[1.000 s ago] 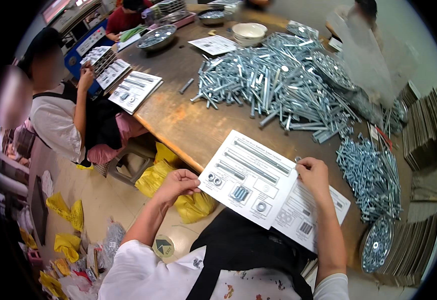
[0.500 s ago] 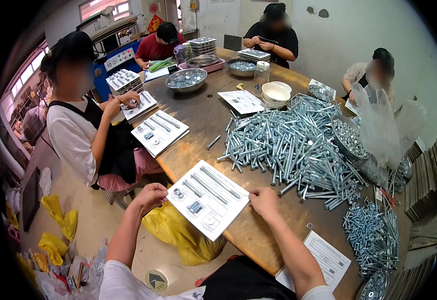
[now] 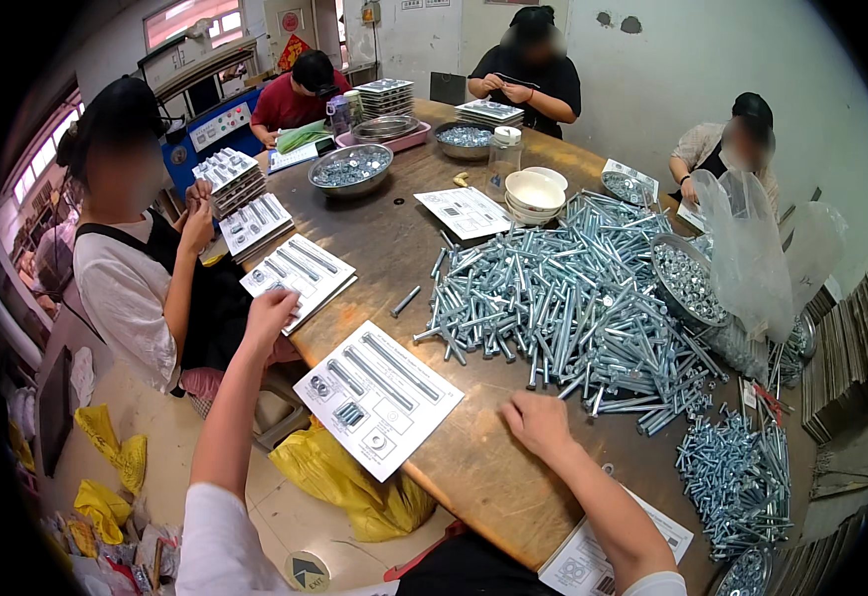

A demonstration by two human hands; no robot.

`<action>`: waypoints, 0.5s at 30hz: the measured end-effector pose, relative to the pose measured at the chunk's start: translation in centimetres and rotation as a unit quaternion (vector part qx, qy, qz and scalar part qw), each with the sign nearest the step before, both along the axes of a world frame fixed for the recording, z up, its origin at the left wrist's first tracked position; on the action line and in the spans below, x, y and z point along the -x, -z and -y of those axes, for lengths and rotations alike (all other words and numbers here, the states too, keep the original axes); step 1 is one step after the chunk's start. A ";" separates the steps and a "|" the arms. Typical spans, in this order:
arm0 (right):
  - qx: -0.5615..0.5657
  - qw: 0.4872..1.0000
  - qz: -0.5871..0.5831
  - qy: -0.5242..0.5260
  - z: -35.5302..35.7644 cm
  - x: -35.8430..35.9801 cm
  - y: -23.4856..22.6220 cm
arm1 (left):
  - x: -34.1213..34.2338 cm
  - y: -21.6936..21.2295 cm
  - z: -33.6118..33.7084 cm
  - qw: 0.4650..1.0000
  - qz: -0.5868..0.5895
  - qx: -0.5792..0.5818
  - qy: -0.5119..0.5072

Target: The person repeatedly picks bolts and washers from piles on a table and places them into slots on a printed instruction sheet. They handle the fasteners one at a time, aligning them with the sheet's layout. Other workers are visible in the background performing similar tasks.

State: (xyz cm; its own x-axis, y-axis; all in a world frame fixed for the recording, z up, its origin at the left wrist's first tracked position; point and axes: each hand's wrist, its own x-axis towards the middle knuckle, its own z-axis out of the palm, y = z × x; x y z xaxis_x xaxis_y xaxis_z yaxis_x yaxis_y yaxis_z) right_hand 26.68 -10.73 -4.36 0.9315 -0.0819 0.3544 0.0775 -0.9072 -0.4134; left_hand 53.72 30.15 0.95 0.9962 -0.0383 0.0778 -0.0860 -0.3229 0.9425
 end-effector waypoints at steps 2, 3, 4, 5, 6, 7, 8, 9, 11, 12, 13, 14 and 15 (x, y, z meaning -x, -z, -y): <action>0.022 0.999 0.042 -0.022 0.7 1.1 1.0 | -2.0 -1.6 7.0 0.996 -0.058 0.061 0.033; 0.023 0.997 0.069 -0.015 0.3 0.9 1.1 | -3.3 -1.7 10.0 0.994 -0.062 0.061 0.067; 0.021 0.995 0.097 -0.013 -0.2 0.5 1.3 | -5.2 -1.0 12.3 0.989 -0.088 0.072 0.095; 0.030 0.993 0.112 -0.011 0.1 0.5 1.9 | -5.3 -1.3 16.4 0.981 -0.126 0.102 0.111; 0.026 0.994 0.107 -0.013 -0.1 0.6 1.9 | -6.4 -0.6 19.2 0.970 -0.154 0.143 0.121; 0.021 0.994 0.107 -0.018 -0.3 0.4 1.7 | -8.3 0.3 21.5 0.958 -0.178 0.184 0.130; 0.018 0.994 0.104 -0.021 -0.3 0.2 1.6 | -10.1 0.9 23.7 0.951 -0.203 0.205 0.114; 0.028 0.994 0.101 -0.017 -0.3 0.2 1.4 | -11.8 1.2 26.0 0.941 -0.229 0.227 0.101; 0.007 0.995 0.100 -0.016 -0.1 0.2 0.7 | -14.2 1.6 29.6 0.922 -0.271 0.261 0.089; -0.007 0.995 0.096 -0.010 0.0 0.4 0.6 | -15.1 2.1 31.5 0.914 -0.290 0.270 0.091; -0.008 0.995 0.101 -0.011 -0.1 0.3 0.6 | -16.6 2.6 32.3 0.910 -0.312 0.265 0.066; -0.004 0.995 0.100 -0.017 -0.2 0.2 0.5 | -18.0 3.3 32.3 0.909 -0.315 0.265 0.060; 0.004 0.995 0.096 -0.017 -0.1 0.3 0.5 | -18.6 3.8 32.8 0.907 -0.322 0.266 0.059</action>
